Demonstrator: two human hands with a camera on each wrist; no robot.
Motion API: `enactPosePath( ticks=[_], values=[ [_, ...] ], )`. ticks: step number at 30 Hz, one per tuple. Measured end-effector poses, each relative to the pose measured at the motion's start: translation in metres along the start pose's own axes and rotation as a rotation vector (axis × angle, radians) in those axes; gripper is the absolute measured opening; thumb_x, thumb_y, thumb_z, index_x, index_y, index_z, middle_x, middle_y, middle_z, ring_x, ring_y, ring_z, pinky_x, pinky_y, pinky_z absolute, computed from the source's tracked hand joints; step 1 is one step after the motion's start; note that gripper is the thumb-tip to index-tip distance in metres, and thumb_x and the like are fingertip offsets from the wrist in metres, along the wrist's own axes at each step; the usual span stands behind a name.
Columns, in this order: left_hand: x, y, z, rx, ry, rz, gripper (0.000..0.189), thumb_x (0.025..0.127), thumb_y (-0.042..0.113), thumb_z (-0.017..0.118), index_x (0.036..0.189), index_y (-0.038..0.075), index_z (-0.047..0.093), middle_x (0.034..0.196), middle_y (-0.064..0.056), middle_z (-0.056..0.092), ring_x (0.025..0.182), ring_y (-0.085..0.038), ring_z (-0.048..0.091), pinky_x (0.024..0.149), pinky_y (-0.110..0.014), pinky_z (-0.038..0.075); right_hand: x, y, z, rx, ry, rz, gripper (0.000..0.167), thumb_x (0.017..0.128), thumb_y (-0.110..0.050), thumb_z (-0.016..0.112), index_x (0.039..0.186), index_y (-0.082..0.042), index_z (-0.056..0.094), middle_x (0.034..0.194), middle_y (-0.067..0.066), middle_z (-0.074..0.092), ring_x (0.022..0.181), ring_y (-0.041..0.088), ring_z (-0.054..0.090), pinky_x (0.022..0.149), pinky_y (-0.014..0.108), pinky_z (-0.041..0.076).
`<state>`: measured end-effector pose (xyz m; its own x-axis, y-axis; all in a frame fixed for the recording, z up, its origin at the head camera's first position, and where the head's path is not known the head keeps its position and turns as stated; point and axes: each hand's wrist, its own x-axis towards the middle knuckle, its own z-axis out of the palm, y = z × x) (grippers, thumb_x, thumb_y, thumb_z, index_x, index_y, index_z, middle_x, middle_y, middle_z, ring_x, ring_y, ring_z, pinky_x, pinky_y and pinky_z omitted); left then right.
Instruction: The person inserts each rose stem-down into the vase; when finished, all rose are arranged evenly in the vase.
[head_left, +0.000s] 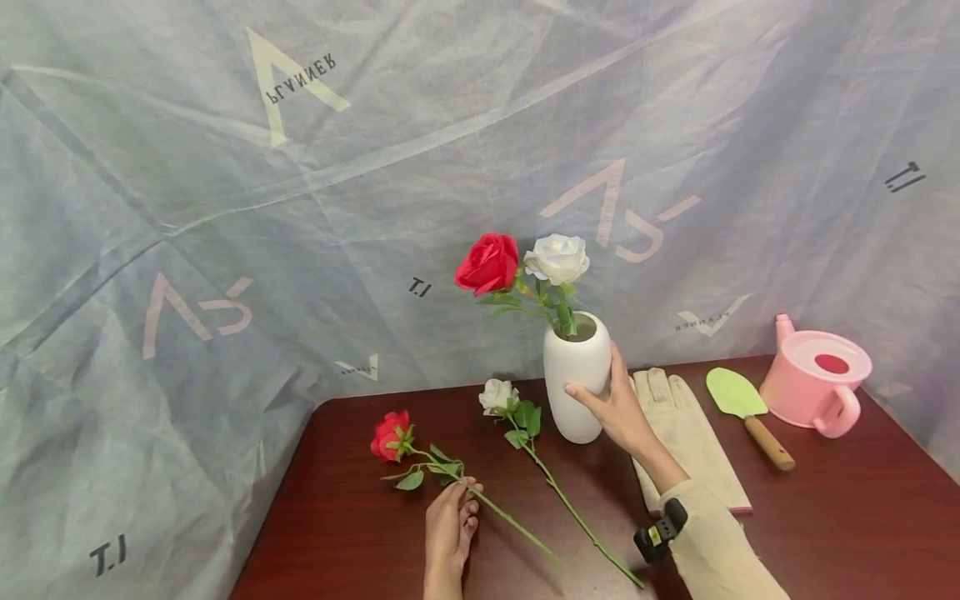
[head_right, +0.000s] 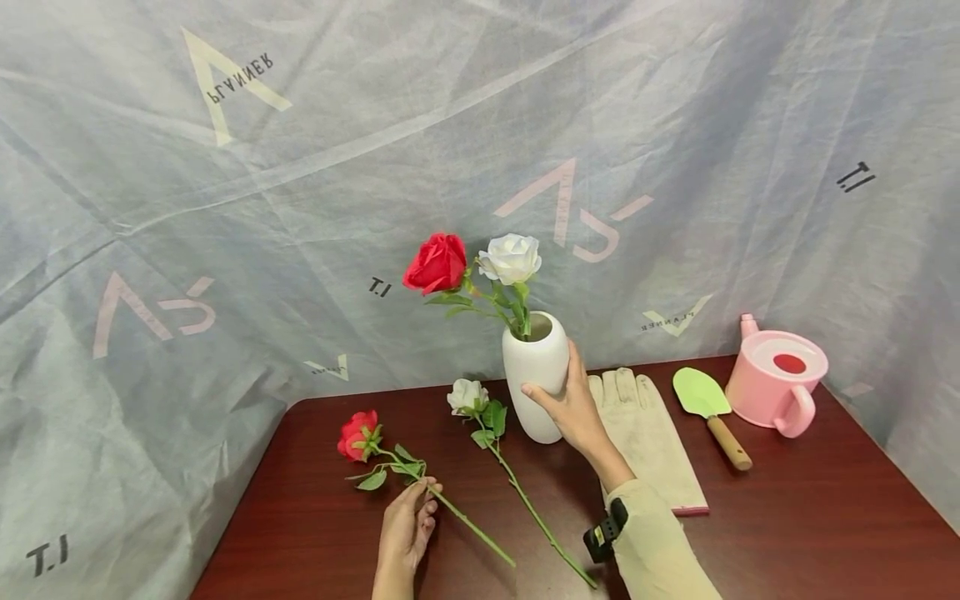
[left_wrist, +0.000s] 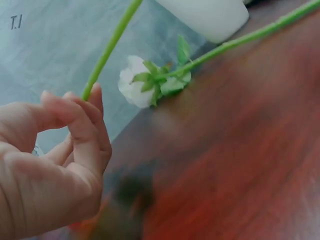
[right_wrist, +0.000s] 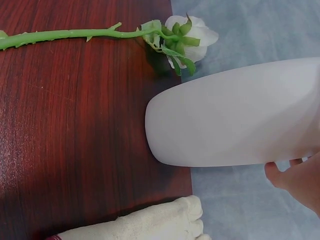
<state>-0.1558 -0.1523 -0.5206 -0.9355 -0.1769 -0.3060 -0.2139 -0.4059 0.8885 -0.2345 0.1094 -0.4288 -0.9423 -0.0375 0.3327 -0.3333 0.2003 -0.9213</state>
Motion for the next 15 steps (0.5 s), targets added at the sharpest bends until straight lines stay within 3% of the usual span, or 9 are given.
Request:
enactPosePath(
  ticks=[7, 15],
  values=[
    [-0.002, 0.021, 0.007, -0.242, 0.02, 0.057, 0.023, 0.098, 0.016, 0.05, 0.108, 0.001, 0.063, 0.085, -0.001, 0.065, 0.057, -0.001, 0.046, 0.04, -0.009, 0.03, -0.001, 0.0, 0.0, 0.015, -0.004, -0.003, 0.091, 0.085, -0.014, 0.069, 0.149, -0.01, 0.004, 0.146, 0.021, 0.017, 0.127, 0.038, 0.028, 0.096, 0.06, 0.027],
    [-0.009, 0.05, 0.021, -0.322, 0.017, 0.147, 0.016, 0.097, 0.02, 0.053, 0.096, 0.007, 0.063, 0.09, -0.001, 0.068, 0.059, -0.004, 0.047, 0.043, -0.012, 0.033, -0.001, 0.0, 0.0, -0.004, 0.003, -0.006, 0.09, 0.085, -0.014, 0.069, 0.149, -0.009, 0.005, 0.145, 0.021, 0.018, 0.128, 0.037, 0.027, 0.097, 0.06, 0.027]
  ],
)
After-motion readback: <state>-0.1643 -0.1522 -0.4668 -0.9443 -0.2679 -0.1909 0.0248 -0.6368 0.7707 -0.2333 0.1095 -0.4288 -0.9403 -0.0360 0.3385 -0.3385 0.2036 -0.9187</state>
